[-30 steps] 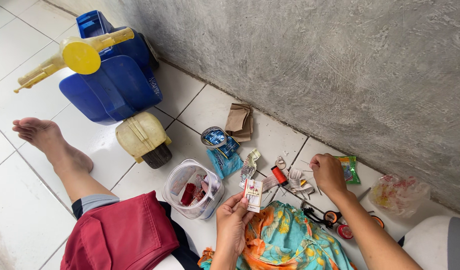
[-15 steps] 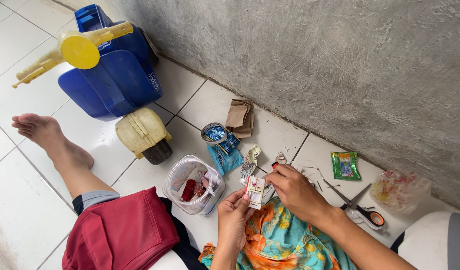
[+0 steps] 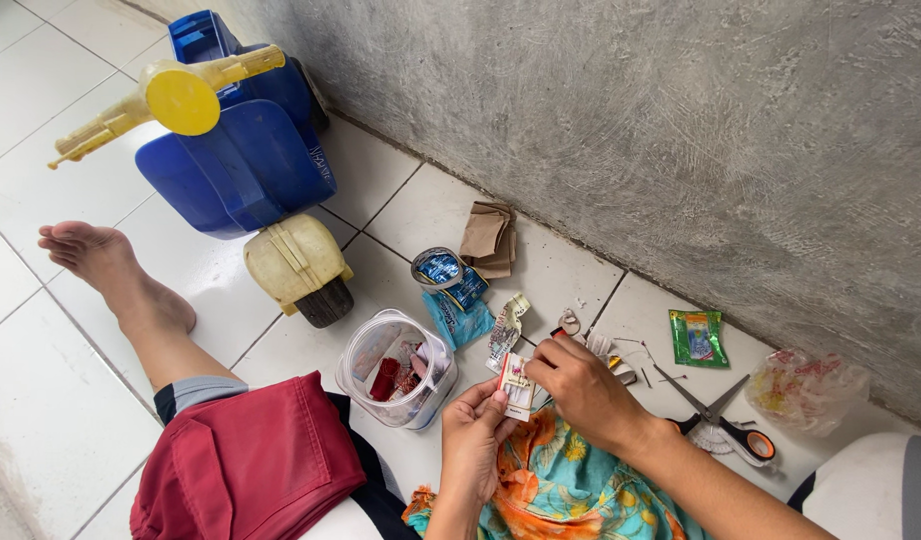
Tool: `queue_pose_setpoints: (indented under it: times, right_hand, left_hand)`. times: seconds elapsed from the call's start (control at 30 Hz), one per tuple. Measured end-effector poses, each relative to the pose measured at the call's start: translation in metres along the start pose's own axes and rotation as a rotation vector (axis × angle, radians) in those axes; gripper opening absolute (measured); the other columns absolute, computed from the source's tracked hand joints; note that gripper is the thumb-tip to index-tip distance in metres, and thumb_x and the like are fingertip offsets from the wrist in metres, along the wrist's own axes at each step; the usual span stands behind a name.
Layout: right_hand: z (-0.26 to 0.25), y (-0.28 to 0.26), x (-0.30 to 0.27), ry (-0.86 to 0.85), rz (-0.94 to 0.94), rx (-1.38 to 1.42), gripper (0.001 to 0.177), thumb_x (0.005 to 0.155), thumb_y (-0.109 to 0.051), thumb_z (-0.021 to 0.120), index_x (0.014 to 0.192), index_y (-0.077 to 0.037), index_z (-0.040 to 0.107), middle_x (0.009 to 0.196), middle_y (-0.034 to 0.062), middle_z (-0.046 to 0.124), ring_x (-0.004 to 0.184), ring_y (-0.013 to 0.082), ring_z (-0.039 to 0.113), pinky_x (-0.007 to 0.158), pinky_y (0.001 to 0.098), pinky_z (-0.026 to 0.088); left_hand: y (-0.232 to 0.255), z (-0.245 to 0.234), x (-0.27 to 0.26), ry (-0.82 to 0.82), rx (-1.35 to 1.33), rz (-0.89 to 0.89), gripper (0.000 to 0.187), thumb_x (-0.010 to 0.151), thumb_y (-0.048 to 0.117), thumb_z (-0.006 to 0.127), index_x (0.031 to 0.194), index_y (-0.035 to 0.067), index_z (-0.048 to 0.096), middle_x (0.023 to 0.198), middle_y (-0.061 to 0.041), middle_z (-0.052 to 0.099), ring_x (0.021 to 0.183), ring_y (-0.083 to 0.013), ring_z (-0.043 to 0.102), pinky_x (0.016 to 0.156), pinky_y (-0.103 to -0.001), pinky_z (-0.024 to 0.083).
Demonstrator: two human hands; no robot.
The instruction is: The person sits on a tiled floor and organizes sewing supplies by picking up spools of thread, needles, and small packets, then placing them into a clear plastic container. The person also handles a pair of scissors and a small plastic bag containing a yellow item.
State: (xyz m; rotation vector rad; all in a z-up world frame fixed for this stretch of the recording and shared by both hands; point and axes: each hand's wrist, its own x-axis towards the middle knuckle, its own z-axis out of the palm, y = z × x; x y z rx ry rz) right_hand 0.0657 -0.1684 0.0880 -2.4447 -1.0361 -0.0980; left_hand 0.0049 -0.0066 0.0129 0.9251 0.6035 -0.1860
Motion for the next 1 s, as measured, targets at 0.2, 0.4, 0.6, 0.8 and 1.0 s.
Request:
queue_pose_setpoints:
  times: [0.2,0.4,0.6,0.8,1.0]
  right_hand:
    - [0.013,-0.017,-0.006,0.154,-0.058,0.012,0.025,0.074,0.011,0.061,0.097,0.002,0.062,0.093,0.0158,0.066,0.096,0.0337,0.065,0.084,0.0417,0.054]
    - [0.034,0.014,-0.021,0.231,0.064,0.077,0.019,0.086,0.009,0.059,0.101,0.003,0.068,0.090,0.0163,0.071,0.085,0.0304,0.072,0.078,0.0385,0.057]
    - [0.038,0.140,-0.055,0.205,0.709,-0.036,0.015,0.084,-0.009,0.074,0.097,-0.002,0.077,0.093,0.0170,0.076,0.082,0.0308,0.075,0.078,0.0400,0.058]
    - [0.054,0.182,-0.077,0.139,0.825,0.025,0.016,0.082,-0.011,0.077,0.096,-0.003,0.079,0.089,0.0166,0.078,0.082,0.0281,0.077,0.079,0.0380,0.059]
    - [0.039,0.159,-0.061,0.175,0.871,0.061,0.016,0.082,-0.003,0.072,0.097,-0.002,0.077,0.085,0.0138,0.077,0.079,0.0247,0.076,0.077,0.0372,0.059]
  left_hand:
    - [0.000,-0.003,0.001,-0.002,-0.030,0.010,0.028,0.097,0.008,0.061,0.119,-0.007,0.068,0.096,-0.012,0.077,0.084,-0.0162,0.074,0.075,-0.029,0.062]
    - [0.004,-0.004,0.000,0.026,-0.018,-0.011,0.029,0.097,0.009,0.060,0.120,-0.006,0.068,0.098,-0.013,0.078,0.086,-0.0169,0.074,0.077,-0.030,0.062]
    - [0.005,-0.003,-0.001,0.033,-0.002,-0.018,0.031,0.097,0.010,0.060,0.122,-0.006,0.067,0.100,-0.014,0.079,0.089,-0.0179,0.075,0.080,-0.031,0.062]
    - [0.003,0.000,0.001,0.038,-0.001,-0.032,0.032,0.097,0.010,0.060,0.123,-0.006,0.067,0.101,-0.015,0.079,0.090,-0.0184,0.075,0.081,-0.031,0.062]
    - [0.003,0.000,-0.001,0.039,-0.005,-0.036,0.031,0.097,0.010,0.060,0.123,-0.006,0.067,0.101,-0.015,0.079,0.089,-0.0187,0.075,0.080,-0.030,0.062]
